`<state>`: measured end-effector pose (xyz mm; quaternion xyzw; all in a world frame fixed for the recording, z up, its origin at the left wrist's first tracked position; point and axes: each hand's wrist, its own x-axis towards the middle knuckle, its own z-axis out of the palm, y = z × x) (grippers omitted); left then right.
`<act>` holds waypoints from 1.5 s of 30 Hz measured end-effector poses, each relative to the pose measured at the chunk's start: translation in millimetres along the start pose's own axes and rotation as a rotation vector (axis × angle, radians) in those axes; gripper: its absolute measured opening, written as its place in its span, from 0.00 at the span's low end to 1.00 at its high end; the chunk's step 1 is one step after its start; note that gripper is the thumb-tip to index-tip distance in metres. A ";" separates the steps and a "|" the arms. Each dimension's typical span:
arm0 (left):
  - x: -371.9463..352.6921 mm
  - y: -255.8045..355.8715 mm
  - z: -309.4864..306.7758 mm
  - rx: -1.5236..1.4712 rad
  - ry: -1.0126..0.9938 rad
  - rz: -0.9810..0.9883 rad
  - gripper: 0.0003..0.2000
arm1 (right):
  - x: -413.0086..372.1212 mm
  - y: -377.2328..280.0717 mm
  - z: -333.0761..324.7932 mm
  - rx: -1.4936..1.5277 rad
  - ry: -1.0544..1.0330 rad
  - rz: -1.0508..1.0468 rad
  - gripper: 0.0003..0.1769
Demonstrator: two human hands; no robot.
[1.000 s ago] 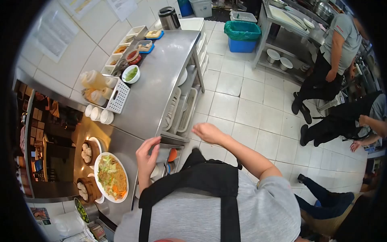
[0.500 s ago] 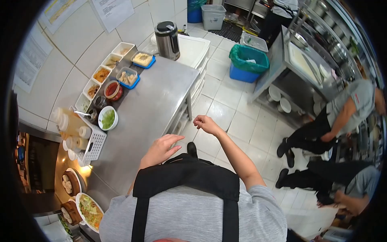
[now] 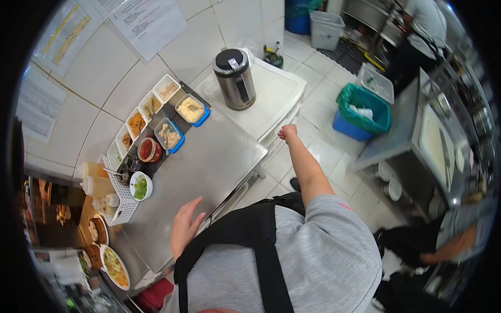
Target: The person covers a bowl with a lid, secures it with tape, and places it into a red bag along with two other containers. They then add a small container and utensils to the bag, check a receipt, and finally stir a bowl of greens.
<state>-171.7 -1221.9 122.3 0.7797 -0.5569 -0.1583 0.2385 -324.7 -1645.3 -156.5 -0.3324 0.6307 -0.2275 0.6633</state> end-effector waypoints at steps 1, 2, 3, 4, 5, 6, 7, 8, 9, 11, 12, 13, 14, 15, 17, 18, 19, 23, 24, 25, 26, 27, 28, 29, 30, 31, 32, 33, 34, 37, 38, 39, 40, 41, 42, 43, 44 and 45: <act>-1.9 1.9 8.1 -0.002 0.030 -0.029 0.18 | 25.0 -8.9 7.9 -0.028 -0.029 -0.010 0.11; -5.3 4.9 19.5 -0.023 0.075 -0.166 0.18 | 47.3 -13.9 14.0 -0.075 -0.030 -0.012 0.12; -4.0 15.7 32.7 -0.050 0.117 -0.308 0.18 | 63.5 -18.3 17.3 -0.126 -0.031 -0.010 0.14; 3.8 38.6 40.1 -0.110 0.120 -0.473 0.17 | 72.8 -22.2 19.6 -0.067 -0.031 0.022 0.16; 12.1 53.5 56.3 -0.125 0.146 -0.516 0.17 | 81.6 -25.1 19.5 -0.017 -0.063 0.056 0.16; 19.6 64.8 74.6 -0.236 0.145 -0.524 0.16 | 82.6 -30.6 17.0 0.016 -0.098 0.094 0.16; 26.7 77.8 91.1 -0.347 0.141 -0.530 0.16 | 84.4 -31.9 11.3 0.051 -0.126 0.142 0.16; 39.5 91.1 111.6 -0.469 0.126 -0.500 0.15 | 85.7 -31.9 3.6 0.009 -0.139 0.161 0.16; 54.7 98.4 132.4 -0.598 0.065 -0.459 0.15 | 88.5 -28.1 -6.4 0.058 -0.324 0.143 0.16; 70.5 85.0 197.5 -0.752 -0.036 -0.492 0.16 | 94.0 -23.1 -26.8 0.077 -0.519 0.154 0.16; 70.8 74.0 231.3 -0.792 -0.077 -0.539 0.17 | 96.6 -23.2 -36.6 0.060 -0.563 0.207 0.16; 63.9 66.8 259.7 -0.532 -0.128 -0.554 0.18 | 96.7 -22.3 -47.7 0.047 -0.603 0.262 0.16; 52.5 58.9 285.2 -0.270 -0.191 -0.561 0.19 | 89.4 -19.1 -63.3 0.003 -0.630 0.251 0.14; 36.5 49.2 311.6 -0.273 -0.194 -0.585 0.19 | 79.7 -17.2 -81.1 0.033 -0.642 0.307 0.09; -3.1 28.7 361.6 -0.486 -0.181 -0.778 0.19 | 51.7 -12.1 -117.3 -0.017 -0.613 0.317 0.10; -25.8 23.1 382.9 -0.573 -0.124 -0.944 0.20 | 48.1 -5.4 -138.0 -0.041 -0.609 0.350 0.12; -52.1 21.9 401.2 -0.659 -0.071 -1.109 0.21 | 45.6 1.8 -157.8 -0.065 -0.599 0.384 0.15; -148.2 34.9 444.5 -0.512 -0.134 -1.326 0.20 | 26.2 -8.8 -206.6 -0.874 -0.665 0.290 0.12; -149.4 43.0 442.4 -0.489 -0.194 -1.382 0.19 | 23.1 -19.8 -209.2 -0.897 -0.669 0.293 0.12; -146.2 51.3 435.3 -0.466 -0.250 -1.437 0.19 | 24.2 -30.7 -207.8 -0.983 -0.898 0.247 0.10; -141.2 60.3 433.3 -0.408 -0.226 -1.468 0.20 | 23.5 -42.3 -202.3 -1.058 -1.134 0.198 0.09; -135.4 66.4 430.8 -0.417 -0.182 -1.455 0.19 | 16.5 -57.8 -188.7 -0.962 -1.196 0.070 0.09; -136.1 61.7 441.8 -0.499 -0.097 -1.443 0.19 | 18.4 -64.2 -172.6 -0.843 -1.145 0.008 0.07; -135.8 56.1 452.5 -0.579 -0.008 -1.426 0.18 | 35.1 -62.4 -151.3 -1.005 -1.087 -0.216 0.08; -123.0 58.3 452.5 -0.550 -0.009 -1.398 0.18 | 49.9 -58.9 -131.8 -1.154 -1.019 -0.446 0.12; -105.2 60.3 452.4 -0.520 -0.008 -1.373 0.18 | 49.7 -58.6 -116.6 -1.164 -1.042 -0.454 0.12; -95.5 61.6 456.1 -0.557 0.060 -1.302 0.18 | 44.2 -55.8 -101.3 -1.425 -0.921 -0.858 0.16; -87.2 62.6 459.9 -0.589 0.127 -1.231 0.19 | 39.6 -51.5 -91.4 -1.644 -0.752 -1.276 0.21; -69.0 74.5 442.8 -0.614 0.152 -1.162 0.19 | 50.4 -39.6 -90.5 -1.639 -0.787 -1.294 0.21; -42.9 95.0 433.1 -0.598 0.294 -0.975 0.19 | 88.3 -16.5 -83.2 -1.765 -0.908 -1.405 0.39; -46.0 95.7 442.0 -0.358 0.288 -0.751 0.19 | 97.2 -13.1 -85.5 -1.739 -0.962 -1.479 0.40; -41.0 112.5 433.6 -0.568 0.332 -0.950 0.18 | 106.7 -11.2 -87.7 -1.694 -1.032 -1.423 0.39; -44.4 119.0 433.1 -0.572 0.294 -0.985 0.18 | 107.2 -11.8 -94.6 -1.647 -1.016 -1.401 0.37; -53.4 118.0 432.8 -0.589 0.256 -1.013 0.18 | 106.7 -14.5 -92.4 -1.656 -1.043 -1.391 0.36; -63.6 120.3 436.6 -0.568 0.329 -1.079 0.18 | 105.6 -16.3 -91.4 -1.660 -1.019 -1.393 0.31; -72.5 119.9 443.1 -0.495 0.201 -1.206 0.18 | 102.5 -20.6 -87.9 -1.699 -1.016 -1.362 0.26; -80.6 120.7 451.8 -0.437 0.048 -1.311 0.19 | 98.7 -25.7 -85.9 -1.750 -0.986 -1.316 0.21; -92.1 123.1 452.1 -0.381 0.034 -1.315 0.19 | 96.9 -24.8 -80.2 -1.751 -1.013 -1.333 0.21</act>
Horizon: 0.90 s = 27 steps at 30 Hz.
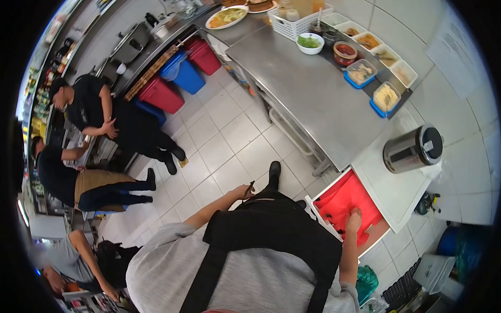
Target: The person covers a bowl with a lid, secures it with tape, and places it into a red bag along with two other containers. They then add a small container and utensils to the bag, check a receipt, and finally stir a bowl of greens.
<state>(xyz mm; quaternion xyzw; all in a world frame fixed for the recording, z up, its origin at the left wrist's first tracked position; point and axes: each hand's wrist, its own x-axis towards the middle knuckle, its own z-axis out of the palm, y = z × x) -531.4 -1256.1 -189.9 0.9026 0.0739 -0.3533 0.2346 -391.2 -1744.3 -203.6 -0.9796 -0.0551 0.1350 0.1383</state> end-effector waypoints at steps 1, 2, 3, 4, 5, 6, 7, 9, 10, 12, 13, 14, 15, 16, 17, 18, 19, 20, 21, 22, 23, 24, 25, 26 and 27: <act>-5.2 -9.1 -1.2 -0.008 -0.023 -0.079 0.19 | 2.5 0.4 -1.1 0.021 0.000 0.031 0.16; -10.0 -17.9 -2.2 -0.008 -0.051 -0.151 0.19 | 2.0 2.1 -0.8 0.044 0.002 0.073 0.11; -15.0 -28.5 -1.2 -0.007 -0.056 -0.146 0.19 | 1.3 0.0 -0.9 0.042 0.001 0.080 0.11; -18.6 -36.9 1.8 -0.018 -0.041 -0.174 0.19 | 3.7 -0.2 -0.7 0.023 0.020 0.072 0.10; -20.0 -43.0 6.0 -0.029 -0.024 -0.202 0.19 | 6.9 -0.6 -0.4 0.003 0.041 0.064 0.08; -21.6 -43.7 9.7 -0.025 -0.033 -0.195 0.19 | 8.3 -0.8 -1.7 0.001 0.039 0.075 0.08; -22.9 -44.0 13.2 -0.042 -0.027 -0.211 0.19 | 9.7 -1.0 -2.5 -0.008 0.031 0.058 0.07; -24.1 -38.0 16.0 -0.054 -0.046 -0.182 0.19 | 14.6 3.1 1.1 -0.042 0.004 0.033 0.06; -25.1 -29.1 14.5 -0.038 -0.073 -0.160 0.19 | 17.9 11.1 8.4 -0.067 -0.013 0.033 0.05; -20.9 -8.5 14.2 -0.144 -0.122 -0.182 0.20 | 16.7 23.5 13.4 -0.070 0.001 0.019 0.07; -3.6 -19.9 34.2 -0.158 -0.090 -0.122 0.21 | 13.1 23.0 5.9 -0.121 -0.029 0.089 0.09; -2.1 -8.7 28.6 -0.177 -0.098 -0.029 0.19 | 5.3 21.3 -7.0 -0.146 -0.006 0.125 0.11; 2.3 -7.2 27.3 -0.194 -0.093 0.031 0.18 | -1.6 15.9 -25.3 -0.138 -0.003 0.212 0.11; 7.8 -8.1 25.0 -0.219 -0.086 0.088 0.17 | -8.1 23.2 -27.5 -0.167 0.043 0.256 0.11; 12.3 -12.3 25.3 -0.201 -0.067 0.099 0.17 | -14.7 31.7 -28.8 -0.200 0.089 0.288 0.12; 16.7 -17.0 25.8 -0.188 -0.042 0.099 0.16 | -16.8 39.1 -33.6 -0.206 -0.059 0.374 0.13; 18.7 -18.1 19.9 -0.183 -0.055 0.115 0.16 | -17.5 41.0 -37.1 -0.203 -0.208 0.444 0.14; 16.8 -17.4 11.5 -0.183 -0.059 0.122 0.16 | -20.3 30.1 -47.5 -0.167 -0.124 0.427 0.13; 16.6 -15.2 5.4 -0.169 -0.035 0.056 0.17 | -20.0 11.7 -63.9 -0.135 -0.040 0.399 0.13; 22.3 -25.5 3.9 -0.162 -0.041 0.097 0.17 | -18.7 -11.2 -78.5 -0.087 0.123 0.315 0.13; 23.6 -27.0 -0.4 -0.123 -0.040 0.084 0.17 | -15.0 -33.9 -84.4 -0.038 0.283 0.225 0.14; 26.0 -25.9 -6.1 -0.085 -0.036 0.072 0.18 | -6.0 -51.5 -81.6 0.067 0.277 0.143 0.14; 27.5 -23.6 -10.2 -0.069 -0.027 0.074 0.18 | 2.3 -67.7 -78.4 0.172 0.273 0.062 0.15; 30.4 -20.8 -13.4 -0.062 -0.032 0.077 0.18 | 8.4 -84.5 -69.3 0.232 0.225 -0.012 0.15; 33.6 -17.7 -15.9 -0.075 -0.025 0.097 0.18 | 14.1 -97.5 -55.6 0.290 0.178 -0.085 0.14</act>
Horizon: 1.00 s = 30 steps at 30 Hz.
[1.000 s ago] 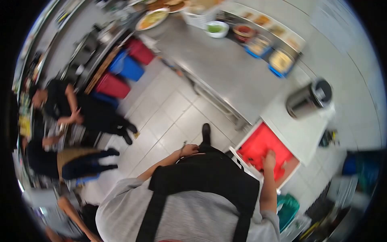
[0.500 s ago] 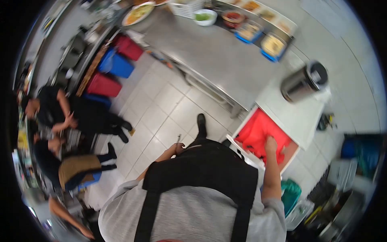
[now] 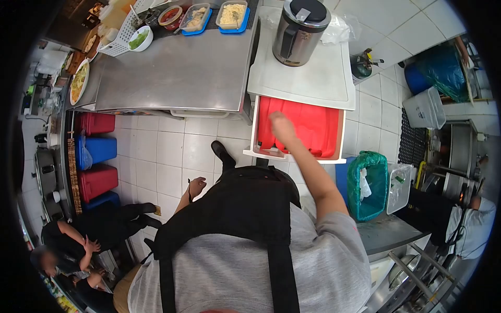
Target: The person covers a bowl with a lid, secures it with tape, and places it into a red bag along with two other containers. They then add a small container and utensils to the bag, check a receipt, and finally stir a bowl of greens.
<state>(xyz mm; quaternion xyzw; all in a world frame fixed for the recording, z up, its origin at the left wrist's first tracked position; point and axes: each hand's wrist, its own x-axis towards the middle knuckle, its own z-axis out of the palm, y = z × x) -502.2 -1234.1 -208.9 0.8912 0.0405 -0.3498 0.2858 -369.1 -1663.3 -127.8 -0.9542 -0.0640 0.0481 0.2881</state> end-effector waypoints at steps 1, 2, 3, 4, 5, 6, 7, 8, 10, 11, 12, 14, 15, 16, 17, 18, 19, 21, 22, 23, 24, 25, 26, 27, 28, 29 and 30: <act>3.7 4.3 -3.1 -0.012 0.008 0.019 0.18 | 2.8 2.6 30.2 -0.146 0.100 -0.179 0.13; 0.7 20.8 -11.8 0.015 -0.003 0.036 0.18 | 4.0 7.8 53.5 -0.294 0.198 -0.359 0.11; 2.5 28.8 -13.3 0.019 -0.006 0.038 0.18 | 2.7 4.7 52.0 -0.294 0.200 -0.354 0.11; 3.4 35.5 -15.7 -0.008 -0.008 0.053 0.18 | 0.0 1.2 50.9 -0.332 -0.007 -0.290 0.11; 3.3 41.8 -17.9 -0.036 -0.011 0.066 0.18 | -1.2 -2.2 49.2 -0.366 -0.215 -0.226 0.10; 3.9 45.8 -17.0 -0.050 -0.022 0.061 0.18 | 1.5 -2.3 44.5 -0.423 -0.268 -0.211 0.10; 2.4 49.1 -15.3 -0.051 -0.020 0.055 0.18 | 2.1 5.7 46.5 -0.420 -0.271 -0.216 0.10; 0.5 52.2 -13.4 -0.075 -0.028 0.076 0.18 | 1.0 16.9 48.0 -0.465 -0.292 -0.052 0.10; -3.5 56.4 -9.6 -0.100 -0.055 0.101 0.17 | -0.1 32.4 44.2 -0.511 -0.313 0.104 0.10; -5.2 58.3 -8.7 -0.103 -0.050 0.099 0.17 | 0.7 38.0 41.0 -0.503 -0.184 0.171 0.11; -7.1 60.2 -7.5 -0.131 -0.065 0.106 0.17 | 2.9 41.6 38.7 -0.492 -0.054 0.235 0.12; -10.4 63.5 -4.8 -0.160 -0.066 0.157 0.18 | 8.2 46.9 43.9 -0.477 -0.075 0.221 0.12; -13.8 70.2 -8.5 -0.166 -0.060 0.151 0.18 | 8.3 48.9 48.9 -0.454 -0.098 0.226 0.13; -15.7 78.3 -14.7 -0.126 -0.086 0.166 0.17 | 8.5 51.7 53.8 -0.452 -0.101 0.219 0.13; -16.1 87.2 -21.0 -0.084 -0.113 0.181 0.17 | 8.1 54.8 58.5 -0.456 -0.135 0.233 0.13; -13.5 88.6 -23.3 -0.081 -0.112 0.176 0.17 | 7.5 53.6 59.4 -0.460 -0.170 0.250 0.13; -10.7 90.5 -25.2 -0.089 -0.084 0.185 0.17 | 8.5 54.4 58.3 -0.456 -0.171 0.250 0.13; -6.4 95.4 -29.7 -0.091 -0.060 0.195 0.17 | 12.4 54.1 50.3 -0.438 -0.265 0.260 0.13; -4.2 99.1 -32.6 -0.145 -0.043 0.220 0.17 | 15.0 50.3 45.3 -0.436 -0.263 0.263 0.13; -1.4 103.5 -34.8 -0.201 -0.024 0.245 0.17 | 19.1 45.8 40.6 -0.447 -0.302 0.224 0.11; -2.7 115.4 -39.3 -0.256 -0.018 0.235 0.17 | 22.4 38.0 33.1 -0.459 -0.341 0.186 0.11; -3.7 130.8 -43.1 -0.260 -0.024 0.240 0.17 | 23.1 18.3 18.4 -0.465 -0.342 0.192 0.11; -3.2 147.1 -47.7 -0.297 -0.052 0.280 0.17 | 26.6 -11.0 3.1 -0.462 -0.279 0.137 0.10; -1.5 162.5 -50.1 -0.333 -0.080 0.321 0.17 | 29.9 -31.3 -3.0 -0.460 -0.213 0.083 0.10; 1.9 176.3 -49.8 -0.364 -0.097 0.365 0.19 | 33.2 -34.4 6.5 -0.178 -0.258 0.113 0.09; 5.2 191.2 -48.7 -0.394 -0.113 0.410 0.21 | 37.3 -37.2 15.4 0.106 -0.296 0.140 0.09; -3.3 220.6 -55.4 -0.379 -0.097 0.431 0.22 | 33.3 -52.2 18.3 0.322 -0.260 0.147 0.08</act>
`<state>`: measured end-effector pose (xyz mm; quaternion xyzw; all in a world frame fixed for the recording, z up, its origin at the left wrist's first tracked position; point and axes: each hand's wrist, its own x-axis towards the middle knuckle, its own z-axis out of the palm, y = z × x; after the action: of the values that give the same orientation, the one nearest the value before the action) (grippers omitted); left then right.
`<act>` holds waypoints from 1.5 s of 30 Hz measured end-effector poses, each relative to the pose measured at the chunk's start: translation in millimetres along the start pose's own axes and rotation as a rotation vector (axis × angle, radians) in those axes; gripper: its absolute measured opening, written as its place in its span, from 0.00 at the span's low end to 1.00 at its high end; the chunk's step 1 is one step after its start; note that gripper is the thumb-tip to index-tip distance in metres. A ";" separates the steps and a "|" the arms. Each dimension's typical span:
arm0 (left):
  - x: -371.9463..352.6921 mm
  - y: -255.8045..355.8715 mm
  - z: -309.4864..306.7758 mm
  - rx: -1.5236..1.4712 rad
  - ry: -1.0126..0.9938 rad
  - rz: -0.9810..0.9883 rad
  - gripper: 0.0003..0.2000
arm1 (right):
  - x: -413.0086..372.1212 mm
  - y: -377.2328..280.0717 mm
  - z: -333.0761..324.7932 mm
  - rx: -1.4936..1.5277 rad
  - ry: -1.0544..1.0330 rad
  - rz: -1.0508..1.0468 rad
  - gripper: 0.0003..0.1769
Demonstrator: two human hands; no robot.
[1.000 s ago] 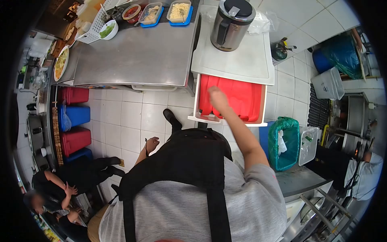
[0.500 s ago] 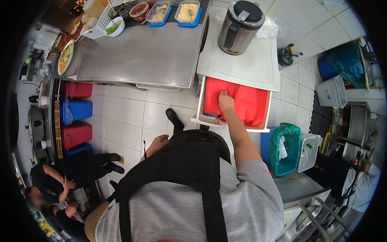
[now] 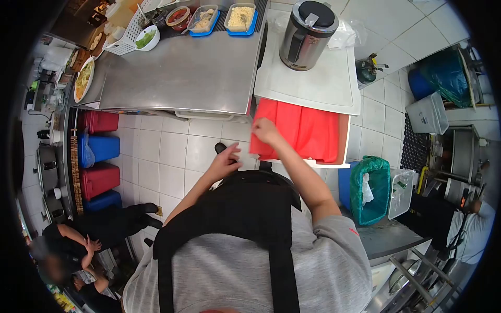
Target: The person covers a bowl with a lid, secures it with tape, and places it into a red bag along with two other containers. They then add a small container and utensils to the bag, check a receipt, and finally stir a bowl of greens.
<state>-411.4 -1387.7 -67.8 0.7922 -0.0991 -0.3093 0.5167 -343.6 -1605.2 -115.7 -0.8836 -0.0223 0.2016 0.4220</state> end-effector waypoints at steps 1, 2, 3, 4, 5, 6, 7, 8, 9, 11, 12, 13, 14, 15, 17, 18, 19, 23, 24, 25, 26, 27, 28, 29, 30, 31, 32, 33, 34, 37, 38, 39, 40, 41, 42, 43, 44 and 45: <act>4.4 27.4 5.8 0.019 0.007 0.021 0.24 | -11.5 -14.7 8.6 0.218 0.017 -0.026 0.07; 14.1 32.3 14.0 0.021 0.002 0.026 0.24 | -20.5 -25.3 11.4 0.218 0.025 -0.023 0.07; 22.9 34.1 21.9 0.078 0.144 0.137 0.25 | -30.5 -35.3 12.8 0.357 0.026 -0.008 0.09; 31.5 33.4 25.1 0.134 0.289 0.250 0.26 | -39.5 -43.0 10.5 0.493 0.028 0.003 0.11; 39.4 31.1 21.9 0.131 0.290 0.256 0.26 | -49.1 -48.5 3.5 0.488 0.032 0.002 0.11; 45.3 24.8 17.5 0.160 0.269 0.281 0.24 | -60.6 -52.2 -4.5 0.449 0.117 -0.089 0.10; 44.8 34.8 11.9 0.190 0.249 0.304 0.23 | -69.6 -51.2 -9.5 0.411 0.198 -0.180 0.09; 41.5 44.7 8.0 0.184 0.268 0.156 0.14 | -74.1 -37.4 -9.0 0.214 0.328 -0.361 0.11; 41.4 41.4 4.5 0.183 0.273 0.153 0.14 | -81.5 -21.9 -8.4 -0.022 0.386 -0.312 0.14; 41.2 29.3 -9.8 -0.070 0.412 0.209 0.10 | -89.2 25.9 -1.0 -0.385 0.361 -0.068 0.23; 36.6 31.0 -18.8 -0.098 0.446 0.256 0.11 | -89.4 58.9 8.5 -0.505 0.277 0.129 0.27; 32.0 28.8 -26.5 -0.097 0.453 0.251 0.11 | -85.5 85.4 9.2 -0.533 0.105 0.293 0.32; 27.9 26.3 -33.6 -0.143 0.422 0.223 0.12 | -77.2 105.0 6.2 -0.498 0.074 0.323 0.30; 23.6 24.2 -36.8 -0.187 0.390 0.193 0.13 | -69.0 114.6 5.1 -0.460 0.039 0.354 0.27; 21.0 18.6 -36.9 -0.261 0.414 0.126 0.16 | -55.8 90.4 -7.0 -0.608 -0.049 0.387 0.24; 21.4 19.8 -36.3 -0.343 0.417 0.038 0.18 | -51.8 70.6 -15.1 -0.762 -0.127 0.428 0.20; 21.1 21.0 -33.1 -0.426 0.417 -0.054 0.19 | -52.8 51.5 -17.2 -0.758 -0.130 0.420 0.20; 27.3 13.9 -25.7 -0.580 0.361 -0.105 0.25 | -65.6 41.7 9.3 0.175 0.078 -0.231 0.08; 25.5 24.1 -24.6 -0.579 0.358 -0.099 0.25 | -65.8 24.9 7.4 0.447 0.017 -0.160 0.08; 20.4 43.1 -20.3 -0.493 0.298 -0.141 0.26 | -66.4 9.5 6.6 0.667 -0.012 -0.110 0.08; 16.8 54.2 -14.7 -0.407 0.238 -0.184 0.26 | -68.2 -2.5 4.7 0.817 -0.010 -0.076 0.08; 15.8 54.4 -9.1 -0.409 0.233 -0.184 0.26 | -72.6 -12.5 3.8 0.928 0.009 -0.058 0.08; 14.8 53.3 -4.1 -0.211 0.121 -0.137 0.25 | -73.7 -19.4 3.9 1.015 0.035 -0.042 0.08; 13.2 51.4 0.0 -0.010 0.006 -0.087 0.24 | -74.2 -24.1 2.5 1.079 0.061 -0.030 0.08; 11.9 42.9 1.5 -0.090 0.023 -0.060 0.23 | -74.0 -27.7 -0.1 1.119 0.085 -0.021 0.09; 3.4 56.8 -4.8 -0.129 0.126 0.031 0.23 | -73.2 -28.8 -5.0 1.135 0.101 -0.017 0.09; -9.0 69.9 -15.2 -0.171 0.226 0.112 0.23 | -74.1 -28.2 -8.7 1.138 0.099 -0.004 0.09; -21.7 77.3 -40.3 -0.146 0.230 0.014 0.22 | -76.1 -26.5 -12.9 1.113 0.075 0.017 0.10; -39.3 77.1 -66.5 -0.265 0.295 -0.080 0.21 | -77.6 -22.0 -19.1 1.065 0.027 0.038 0.10; -98.5 52.0 -146.9 -0.454 0.715 -0.070 0.23 | -108.4 12.3 -33.0 0.859 -0.307 0.184 0.13; -121.8 51.4 -174.1 -0.364 0.657 -0.064 0.23 | -124.8 30.6 -28.3 0.807 -0.343 0.291 0.13; -139.8 40.4 -194.0 -0.371 0.717 -0.040 0.22 | -143.0 53.2 -16.8 0.753 -0.384 0.400 0.13; -156.3 31.3 -209.7 -0.379 0.783 -0.017 0.22 | -157.0 78.4 -7.3 0.861 -0.298 0.623 0.12; -172.0 26.8 -219.6 -0.555 0.858 -0.056 0.21 | -168.5 101.3 -0.7 0.955 -0.213 0.843 0.11; -180.8 37.7 -214.2 -0.622 0.944 -0.020 0.21 | -179.4 118.1 2.7 1.262 -0.098 0.896 0.11; -190.6 47.0 -209.4 -0.690 1.043 0.020 0.20 | -182.9 128.5 1.8 1.559 0.012 0.939 0.13; -201.6 38.4 -209.6 -0.662 1.037 0.032 0.20 | -175.6 130.9 -5.4 1.676 0.149 0.892 0.17; -214.3 28.1 -209.2 -0.638 1.042 0.041 0.21 | -163.2 129.9 -11.3 1.782 0.279 0.843 0.21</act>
<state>-452.0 -1139.7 97.4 0.6436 0.2491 0.1144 0.7146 -506.1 -1731.2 -152.4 -0.1954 0.5027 0.1723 0.8243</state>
